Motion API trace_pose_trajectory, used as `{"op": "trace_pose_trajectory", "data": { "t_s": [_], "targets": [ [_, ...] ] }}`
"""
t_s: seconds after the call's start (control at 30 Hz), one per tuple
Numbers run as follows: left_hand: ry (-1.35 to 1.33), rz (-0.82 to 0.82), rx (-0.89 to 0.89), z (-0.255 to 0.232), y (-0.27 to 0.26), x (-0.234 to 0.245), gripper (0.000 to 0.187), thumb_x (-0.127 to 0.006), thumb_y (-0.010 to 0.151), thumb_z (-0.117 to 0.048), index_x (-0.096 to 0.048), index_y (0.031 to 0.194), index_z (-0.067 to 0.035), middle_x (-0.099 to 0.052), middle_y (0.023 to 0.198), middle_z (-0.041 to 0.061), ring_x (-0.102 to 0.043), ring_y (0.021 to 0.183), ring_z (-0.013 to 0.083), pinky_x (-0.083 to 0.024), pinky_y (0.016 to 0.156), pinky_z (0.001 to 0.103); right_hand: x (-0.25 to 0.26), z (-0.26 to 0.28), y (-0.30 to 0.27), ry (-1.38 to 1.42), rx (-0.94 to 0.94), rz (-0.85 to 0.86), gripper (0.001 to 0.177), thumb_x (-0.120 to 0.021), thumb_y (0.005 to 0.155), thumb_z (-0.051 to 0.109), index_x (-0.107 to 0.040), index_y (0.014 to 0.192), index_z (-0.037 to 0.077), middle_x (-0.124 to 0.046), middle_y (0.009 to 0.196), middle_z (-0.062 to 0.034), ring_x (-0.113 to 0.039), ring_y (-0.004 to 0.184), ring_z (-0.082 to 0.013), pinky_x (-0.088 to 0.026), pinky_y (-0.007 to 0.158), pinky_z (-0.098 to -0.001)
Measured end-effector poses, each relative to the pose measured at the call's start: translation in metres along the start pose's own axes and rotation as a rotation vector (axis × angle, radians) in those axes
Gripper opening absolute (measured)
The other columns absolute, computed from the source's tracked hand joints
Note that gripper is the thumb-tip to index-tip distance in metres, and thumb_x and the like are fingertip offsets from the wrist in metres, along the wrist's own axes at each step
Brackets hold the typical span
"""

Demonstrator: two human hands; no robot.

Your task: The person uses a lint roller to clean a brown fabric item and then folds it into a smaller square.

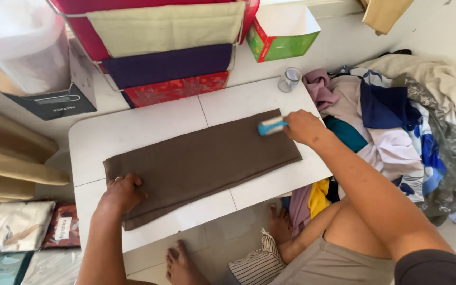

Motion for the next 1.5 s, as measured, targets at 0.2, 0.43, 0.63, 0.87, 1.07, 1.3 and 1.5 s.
{"op": "trace_pose_trajectory", "data": {
  "t_s": [0.2, 0.43, 0.63, 0.87, 1.07, 1.3, 1.5],
  "targets": [
    [0.08, 0.021, 0.016, 0.005, 0.002, -0.008, 0.073, -0.093, 0.065, -0.042, -0.061, 0.13, -0.028, -0.061, 0.138, 0.014, -0.053, 0.136, 0.0394, -0.052, 0.108, 0.051, 0.014, 0.0, -0.052, 0.006, -0.102, 0.385, 0.035, -0.071, 0.082, 0.026, -0.083, 0.112, 0.014, -0.079, 0.091, -0.0232, -0.079, 0.065, -0.0318, -0.066, 0.067, -0.0454],
    [0.153, 0.002, 0.024, -0.001, -0.008, -0.008, 0.082, -0.098, 0.06, -0.033, -0.055, 0.131, -0.03, -0.056, 0.141, 0.009, -0.05, 0.138, 0.0349, -0.054, 0.104, 0.051, 0.047, 0.084, -0.068, -0.039, 0.345, 0.037, 0.036, -0.057, 0.098, 0.034, -0.071, 0.13, 0.024, -0.075, 0.105, -0.0232, -0.074, 0.094, -0.0461, -0.061, 0.079, -0.0569],
    [0.164, -0.006, 0.015, 0.0, -0.005, -0.009, 0.082, -0.098, 0.06, -0.031, -0.054, 0.13, -0.03, -0.055, 0.143, 0.008, -0.05, 0.138, 0.0348, -0.054, 0.104, 0.053, 0.013, 0.128, -0.058, -0.025, 0.679, -0.046, 0.038, -0.05, 0.104, 0.035, -0.058, 0.141, 0.038, -0.069, 0.112, -0.0105, -0.072, 0.096, -0.0403, -0.061, 0.084, -0.0508],
    [0.137, -0.008, 0.03, -0.001, -0.008, -0.006, 0.08, -0.098, 0.061, -0.03, -0.056, 0.129, -0.029, -0.057, 0.138, 0.009, -0.051, 0.137, 0.0361, -0.053, 0.103, 0.055, 0.036, 0.043, -0.028, 0.039, 0.277, 0.234, 0.043, -0.077, 0.086, 0.021, -0.075, 0.121, 0.047, -0.078, 0.108, -0.0064, -0.073, 0.104, -0.0367, -0.057, 0.094, -0.0497],
    [0.12, 0.005, 0.027, -0.006, -0.018, 0.001, 0.08, -0.098, 0.063, -0.029, -0.056, 0.132, -0.028, -0.058, 0.138, 0.01, -0.05, 0.139, 0.0361, -0.052, 0.105, 0.054, 0.008, -0.071, 0.003, 0.017, -0.078, 0.226, 0.048, -0.087, 0.076, 0.02, -0.078, 0.111, 0.053, -0.082, 0.087, 0.0021, -0.079, 0.083, -0.0256, -0.06, 0.082, -0.04],
    [0.089, 0.024, 0.041, 0.006, -0.021, -0.001, 0.066, -0.094, 0.068, -0.026, -0.062, 0.125, -0.027, -0.067, 0.126, 0.007, -0.06, 0.131, 0.033, -0.054, 0.103, 0.052, 0.048, 0.072, -0.062, 0.03, 0.327, 0.1, 0.037, -0.072, 0.089, 0.031, -0.074, 0.122, 0.046, -0.076, 0.11, -0.0086, -0.07, 0.108, -0.0383, -0.057, 0.094, -0.0539],
    [0.072, 0.095, 0.117, 0.008, -0.029, 0.004, 0.035, -0.091, 0.067, -0.023, -0.082, 0.1, -0.029, -0.08, 0.109, 0.007, -0.074, 0.114, 0.0296, -0.06, 0.094, 0.044, 0.007, 0.122, -0.08, 0.139, 0.65, 0.153, 0.039, -0.07, 0.092, 0.029, -0.071, 0.128, 0.044, -0.073, 0.106, -0.0046, -0.071, 0.101, -0.0337, -0.058, 0.089, -0.0463]
  ]
}}
Point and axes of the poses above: each hand's wrist, its own y-axis towards the middle knuckle, its own x-axis out of the back of the hand, z = x × y, the point moved 4 cm from there along y, towards the middle knuckle
